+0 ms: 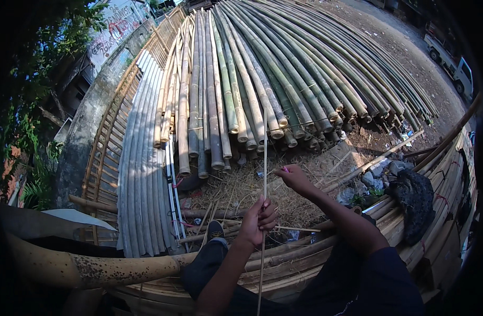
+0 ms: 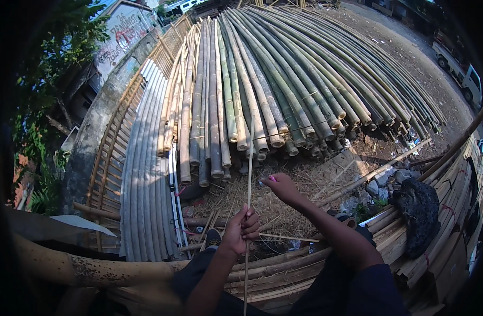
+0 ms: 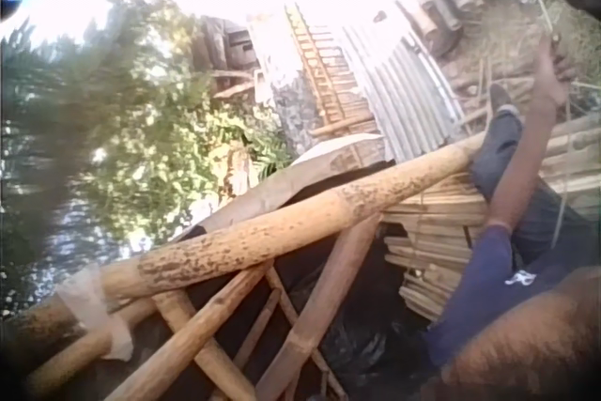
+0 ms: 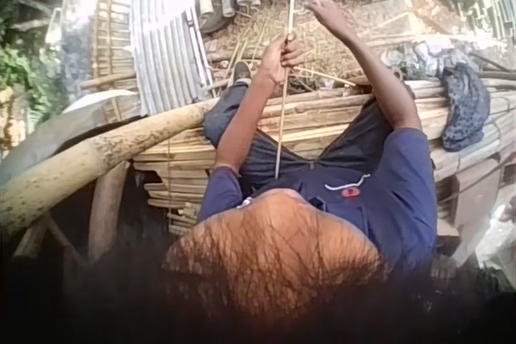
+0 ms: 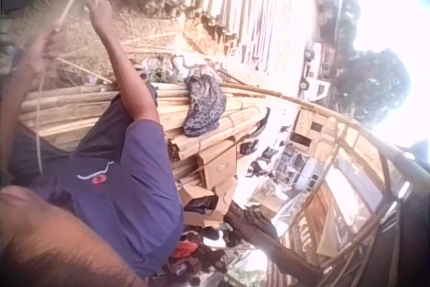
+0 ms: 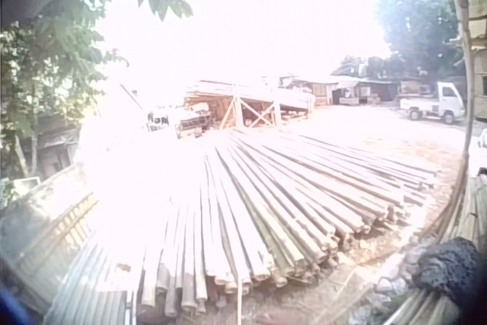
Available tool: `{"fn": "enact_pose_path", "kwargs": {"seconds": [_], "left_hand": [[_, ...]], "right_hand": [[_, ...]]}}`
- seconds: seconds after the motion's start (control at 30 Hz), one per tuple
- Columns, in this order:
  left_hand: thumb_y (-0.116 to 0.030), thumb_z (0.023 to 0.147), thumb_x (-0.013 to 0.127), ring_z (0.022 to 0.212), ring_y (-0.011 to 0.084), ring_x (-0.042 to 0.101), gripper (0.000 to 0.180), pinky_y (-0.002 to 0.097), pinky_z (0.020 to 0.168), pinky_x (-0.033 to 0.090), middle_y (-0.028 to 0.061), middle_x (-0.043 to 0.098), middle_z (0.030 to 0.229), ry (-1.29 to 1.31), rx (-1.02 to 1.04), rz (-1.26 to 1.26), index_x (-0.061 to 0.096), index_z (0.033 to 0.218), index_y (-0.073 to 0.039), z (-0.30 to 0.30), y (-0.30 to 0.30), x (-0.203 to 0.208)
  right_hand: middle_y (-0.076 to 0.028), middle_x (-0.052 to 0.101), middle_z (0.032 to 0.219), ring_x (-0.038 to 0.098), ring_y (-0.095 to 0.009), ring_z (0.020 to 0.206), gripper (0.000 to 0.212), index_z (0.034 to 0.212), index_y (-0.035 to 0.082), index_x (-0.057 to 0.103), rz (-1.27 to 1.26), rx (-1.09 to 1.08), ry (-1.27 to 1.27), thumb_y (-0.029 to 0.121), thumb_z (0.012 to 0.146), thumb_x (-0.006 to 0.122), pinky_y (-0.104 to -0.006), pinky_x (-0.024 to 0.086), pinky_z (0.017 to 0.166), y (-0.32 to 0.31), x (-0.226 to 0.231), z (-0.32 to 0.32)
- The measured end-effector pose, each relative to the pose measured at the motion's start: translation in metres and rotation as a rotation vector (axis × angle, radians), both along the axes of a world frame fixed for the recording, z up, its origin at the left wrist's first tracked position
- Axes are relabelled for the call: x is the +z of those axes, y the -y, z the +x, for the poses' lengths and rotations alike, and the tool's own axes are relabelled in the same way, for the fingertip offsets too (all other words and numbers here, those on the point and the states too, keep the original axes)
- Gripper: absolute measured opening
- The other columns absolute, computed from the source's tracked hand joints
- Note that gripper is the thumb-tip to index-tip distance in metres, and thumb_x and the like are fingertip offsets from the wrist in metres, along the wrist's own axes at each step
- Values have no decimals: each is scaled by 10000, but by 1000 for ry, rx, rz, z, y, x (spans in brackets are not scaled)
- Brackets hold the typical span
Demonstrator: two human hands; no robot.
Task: The person whittles a thin bamboo strip with a knife, repeatedly scraping the blade along its length while rotating the strip. They occasionally pull away loose fibers by hand while seated above a large pile of bamboo poles.
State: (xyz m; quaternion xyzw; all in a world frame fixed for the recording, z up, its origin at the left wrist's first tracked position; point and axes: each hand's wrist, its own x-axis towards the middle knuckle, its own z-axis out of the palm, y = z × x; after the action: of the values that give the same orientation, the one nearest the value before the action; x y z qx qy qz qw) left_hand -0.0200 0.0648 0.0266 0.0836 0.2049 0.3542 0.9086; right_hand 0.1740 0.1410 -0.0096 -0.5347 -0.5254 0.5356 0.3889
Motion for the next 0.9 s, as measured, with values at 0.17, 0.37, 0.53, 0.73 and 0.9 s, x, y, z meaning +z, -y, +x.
{"fn": "enact_pose_path", "kwargs": {"seconds": [0.17,0.37,0.53,0.73,0.9], "left_hand": [[-366,986,395,413,29,191,298,177,367,184,-64,237,552,-127,12,33,407,815,-123,9,9,1],[-367,981,413,420,37,191,284,190,365,163,-56,233,549,-185,63,-21,409,827,-129,24,34,1],[-369,985,402,430,39,180,284,197,369,161,-60,226,562,-99,-44,-66,398,831,-131,37,53,5],[-349,992,392,432,35,177,271,194,368,154,-62,222,570,-126,-51,-67,396,831,-130,43,56,2],[-341,995,385,427,34,181,268,190,363,155,-66,224,570,-154,-41,-56,396,828,-131,45,51,9]], "right_hand": [[-161,521,550,551,-346,538,269,655,46,583,431,171,488,274,798,598,-449,417,530,13,9,-17],[-167,549,588,559,-383,596,195,628,78,589,732,345,712,253,715,572,-490,423,552,10,7,-3],[-155,560,582,573,-369,595,192,604,88,602,650,-20,813,249,703,571,-475,443,556,-23,2,35],[-145,591,598,607,-342,606,183,589,93,630,558,-179,1069,248,674,582,-451,478,564,-35,6,59],[-139,606,614,626,-333,627,170,589,93,641,496,-219,1120,242,654,588,-444,488,567,-34,11,63]]}}
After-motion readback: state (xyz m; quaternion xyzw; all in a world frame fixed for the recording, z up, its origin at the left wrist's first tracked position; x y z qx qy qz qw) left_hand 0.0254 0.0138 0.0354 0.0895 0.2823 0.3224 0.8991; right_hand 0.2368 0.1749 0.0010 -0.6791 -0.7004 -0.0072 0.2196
